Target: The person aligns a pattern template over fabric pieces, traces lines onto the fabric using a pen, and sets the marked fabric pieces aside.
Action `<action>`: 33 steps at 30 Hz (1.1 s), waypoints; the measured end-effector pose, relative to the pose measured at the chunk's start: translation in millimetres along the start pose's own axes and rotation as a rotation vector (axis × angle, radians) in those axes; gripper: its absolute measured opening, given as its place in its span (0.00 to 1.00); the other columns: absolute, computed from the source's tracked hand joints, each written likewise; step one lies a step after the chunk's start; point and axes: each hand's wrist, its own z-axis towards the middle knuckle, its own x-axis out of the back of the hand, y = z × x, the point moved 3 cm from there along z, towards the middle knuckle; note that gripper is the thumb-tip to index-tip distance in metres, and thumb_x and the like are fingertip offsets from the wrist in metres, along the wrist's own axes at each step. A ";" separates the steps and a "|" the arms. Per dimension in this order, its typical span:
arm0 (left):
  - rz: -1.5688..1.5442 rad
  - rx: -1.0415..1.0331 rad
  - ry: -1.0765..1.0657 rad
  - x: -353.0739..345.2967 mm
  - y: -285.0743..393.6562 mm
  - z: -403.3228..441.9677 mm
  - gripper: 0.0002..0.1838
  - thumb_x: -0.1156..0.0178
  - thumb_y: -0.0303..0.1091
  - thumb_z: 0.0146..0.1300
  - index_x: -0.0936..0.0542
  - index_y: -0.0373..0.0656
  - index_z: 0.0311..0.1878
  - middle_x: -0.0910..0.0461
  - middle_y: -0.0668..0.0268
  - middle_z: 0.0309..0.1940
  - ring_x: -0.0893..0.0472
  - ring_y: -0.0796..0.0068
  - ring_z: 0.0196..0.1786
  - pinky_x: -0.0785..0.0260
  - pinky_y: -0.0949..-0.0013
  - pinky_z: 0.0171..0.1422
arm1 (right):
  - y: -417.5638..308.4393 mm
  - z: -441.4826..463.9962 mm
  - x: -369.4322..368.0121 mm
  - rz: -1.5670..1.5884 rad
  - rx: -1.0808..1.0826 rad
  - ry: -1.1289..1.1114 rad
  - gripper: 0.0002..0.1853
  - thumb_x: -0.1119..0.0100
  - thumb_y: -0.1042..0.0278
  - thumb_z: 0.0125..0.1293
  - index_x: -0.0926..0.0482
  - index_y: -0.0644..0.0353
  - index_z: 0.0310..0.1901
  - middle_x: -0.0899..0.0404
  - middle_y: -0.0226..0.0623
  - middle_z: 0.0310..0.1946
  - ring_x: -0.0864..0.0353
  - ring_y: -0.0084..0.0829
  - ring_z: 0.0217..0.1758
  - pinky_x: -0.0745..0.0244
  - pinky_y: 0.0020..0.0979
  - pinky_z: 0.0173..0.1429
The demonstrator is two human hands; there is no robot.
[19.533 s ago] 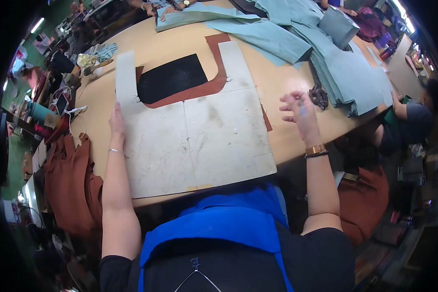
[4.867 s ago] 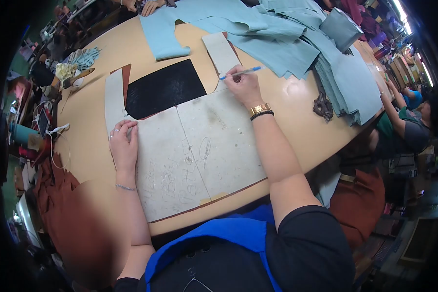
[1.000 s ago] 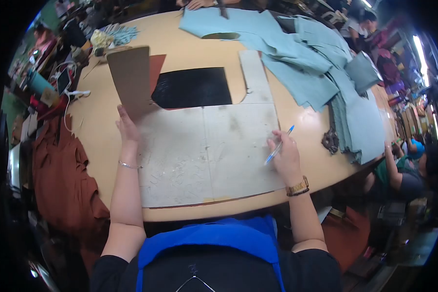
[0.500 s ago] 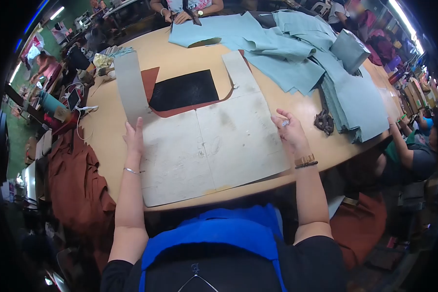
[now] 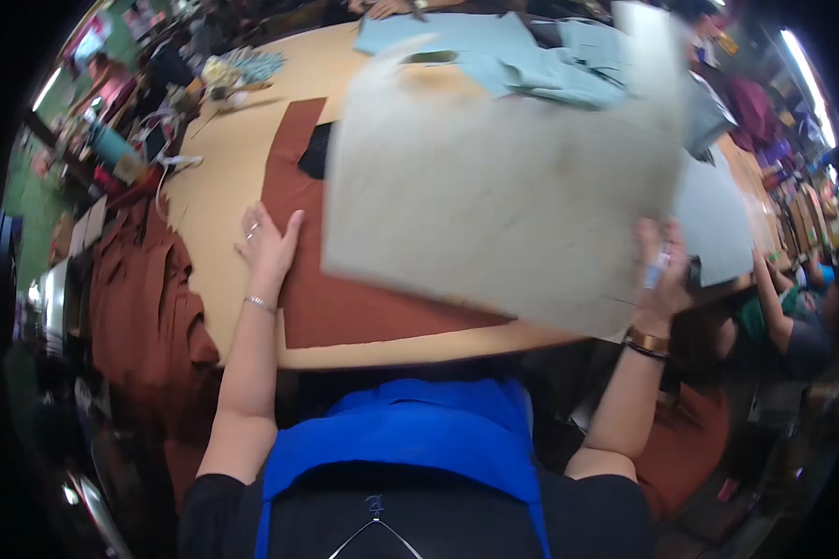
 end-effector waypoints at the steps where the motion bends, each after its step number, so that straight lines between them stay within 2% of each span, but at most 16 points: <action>1: 0.048 -0.012 -0.028 12.3 4.5 -5.3 0.48 0.47 0.70 0.63 0.40 0.43 0.75 0.43 0.49 0.75 0.49 0.54 0.80 0.58 0.24 0.72 | -9.4 1.5 9.6 -0.087 0.034 0.128 0.16 0.38 0.65 0.69 0.22 0.63 0.55 0.21 0.33 0.50 0.24 0.24 0.52 0.30 0.28 0.60; 4: -0.098 -0.067 0.048 16.2 9.6 -11.3 0.30 0.39 0.58 0.63 0.24 0.51 0.62 0.29 0.58 0.66 0.39 0.59 0.75 0.53 0.27 0.71 | 46.2 28.4 89.3 -0.254 0.071 0.370 0.23 0.37 0.61 0.68 0.28 0.65 0.59 0.25 0.41 0.55 0.25 0.32 0.56 0.29 0.35 0.64; 5: -0.179 -0.092 -0.034 17.5 9.8 -8.7 0.23 0.38 0.56 0.64 0.21 0.52 0.55 0.21 0.67 0.57 0.28 0.65 0.66 0.50 0.34 0.71 | 95.0 64.6 136.6 0.417 0.010 0.358 0.27 0.40 0.58 0.71 0.32 0.66 0.64 0.28 0.47 0.60 0.27 0.36 0.61 0.29 0.37 0.67; 7: -0.409 -0.109 0.145 -0.9 3.9 -13.0 0.17 0.39 0.50 0.66 0.21 0.51 0.50 0.17 0.67 0.47 0.22 0.62 0.58 0.47 0.37 0.68 | 57.3 45.9 85.4 -0.375 0.329 0.561 0.28 0.42 0.63 0.73 0.37 0.67 0.68 0.30 0.51 0.63 0.30 0.39 0.66 0.30 0.39 0.69; 8: -0.524 0.008 -0.026 16.6 4.9 -17.2 0.14 0.39 0.46 0.68 0.22 0.49 0.50 0.18 0.63 0.48 0.21 0.63 0.56 0.41 0.45 0.67 | 40.3 39.0 61.3 -0.649 0.491 0.629 0.28 0.43 0.67 0.73 0.39 0.67 0.70 0.32 0.52 0.65 0.31 0.40 0.69 0.30 0.40 0.70; 9: -0.885 0.064 -0.018 10.5 -7.1 -13.6 0.12 0.41 0.40 0.71 0.24 0.43 0.50 0.19 0.60 0.49 0.21 0.70 0.53 0.34 0.61 0.63 | 49.9 42.2 49.0 -0.663 0.635 0.575 0.29 0.43 0.70 0.73 0.40 0.67 0.71 0.32 0.52 0.67 0.33 0.40 0.70 0.31 0.41 0.71; 11: -1.158 -0.039 0.277 21.1 -38.2 -12.5 0.09 0.44 0.35 0.73 0.26 0.39 0.48 0.21 0.63 0.46 0.24 0.77 0.50 0.32 0.74 0.56 | 87.5 46.0 14.6 0.115 0.329 0.210 0.29 0.42 0.74 0.71 0.39 0.68 0.71 0.33 0.48 0.68 0.32 0.39 0.70 0.31 0.41 0.72; 13: -1.371 0.016 0.414 73.6 -75.5 -29.2 0.09 0.46 0.34 0.75 0.26 0.37 0.47 0.24 0.68 0.44 0.28 0.80 0.49 0.33 0.72 0.57 | 100.4 35.3 -44.1 0.148 0.187 -0.154 0.28 0.42 0.76 0.70 0.36 0.68 0.70 0.32 0.44 0.69 0.31 0.38 0.69 0.33 0.39 0.73; 15: -1.121 0.098 0.527 117.4 -152.6 -49.8 0.12 0.46 0.37 0.75 0.24 0.40 0.51 0.24 0.68 0.46 0.28 0.78 0.53 0.36 0.72 0.62 | 78.5 -17.3 -109.3 -0.513 0.331 -0.488 0.25 0.41 0.75 0.70 0.33 0.68 0.68 0.31 0.41 0.68 0.30 0.37 0.69 0.35 0.37 0.74; 17: -0.903 0.241 0.754 170.1 -224.2 -86.0 0.14 0.45 0.41 0.73 0.25 0.40 0.50 0.25 0.66 0.44 0.28 0.72 0.49 0.35 0.66 0.60 | 85.7 -41.4 -149.5 -0.350 0.195 -0.569 0.24 0.41 0.75 0.70 0.30 0.69 0.66 0.29 0.42 0.67 0.30 0.37 0.69 0.37 0.36 0.74; 19: -0.781 0.338 0.857 204.1 -350.3 -137.9 0.22 0.47 0.45 0.74 0.23 0.37 0.59 0.23 0.61 0.56 0.27 0.70 0.60 0.39 0.66 0.69 | 87.6 -47.4 -163.0 -0.362 0.168 -0.638 0.23 0.40 0.75 0.70 0.29 0.69 0.65 0.28 0.43 0.66 0.30 0.37 0.69 0.38 0.36 0.74; 21: -0.770 0.519 0.915 237.9 -385.6 -205.5 0.25 0.46 0.46 0.73 0.27 0.35 0.63 0.25 0.59 0.61 0.28 0.68 0.64 0.39 0.66 0.71 | 90.6 -51.3 -168.5 -0.533 0.253 -0.708 0.24 0.40 0.75 0.69 0.29 0.69 0.65 0.27 0.45 0.65 0.30 0.38 0.69 0.37 0.36 0.73; 25: -0.685 0.792 1.049 235.7 -487.3 -344.2 0.27 0.45 0.45 0.73 0.32 0.35 0.66 0.29 0.57 0.63 0.29 0.66 0.64 0.37 0.64 0.69 | 102.5 -48.4 -163.6 -0.357 0.217 -0.670 0.23 0.39 0.75 0.68 0.27 0.68 0.64 0.25 0.47 0.63 0.28 0.38 0.67 0.34 0.37 0.71; 29: -0.259 1.026 0.820 212.8 -575.3 -460.8 0.28 0.46 0.46 0.74 0.34 0.35 0.67 0.31 0.48 0.65 0.29 0.56 0.66 0.36 0.60 0.69 | 89.2 -49.7 -164.2 -0.493 0.223 -0.679 0.23 0.38 0.74 0.68 0.26 0.67 0.63 0.24 0.46 0.62 0.27 0.38 0.66 0.34 0.37 0.70; 31: 0.030 1.320 0.468 207.0 -563.4 -472.8 0.30 0.44 0.46 0.71 0.36 0.38 0.69 0.31 0.45 0.65 0.31 0.50 0.68 0.37 0.55 0.70 | 93.5 -48.7 -163.8 -0.495 0.220 -0.674 0.23 0.38 0.74 0.67 0.26 0.67 0.63 0.24 0.47 0.61 0.26 0.39 0.66 0.34 0.37 0.70; 33: 0.376 1.365 0.405 197.5 -513.2 -428.2 0.33 0.43 0.47 0.69 0.38 0.39 0.70 0.32 0.45 0.66 0.33 0.48 0.69 0.39 0.52 0.71 | 95.5 -49.5 -164.3 -0.454 0.234 -0.663 0.23 0.37 0.75 0.67 0.26 0.68 0.62 0.23 0.47 0.60 0.26 0.39 0.65 0.34 0.37 0.70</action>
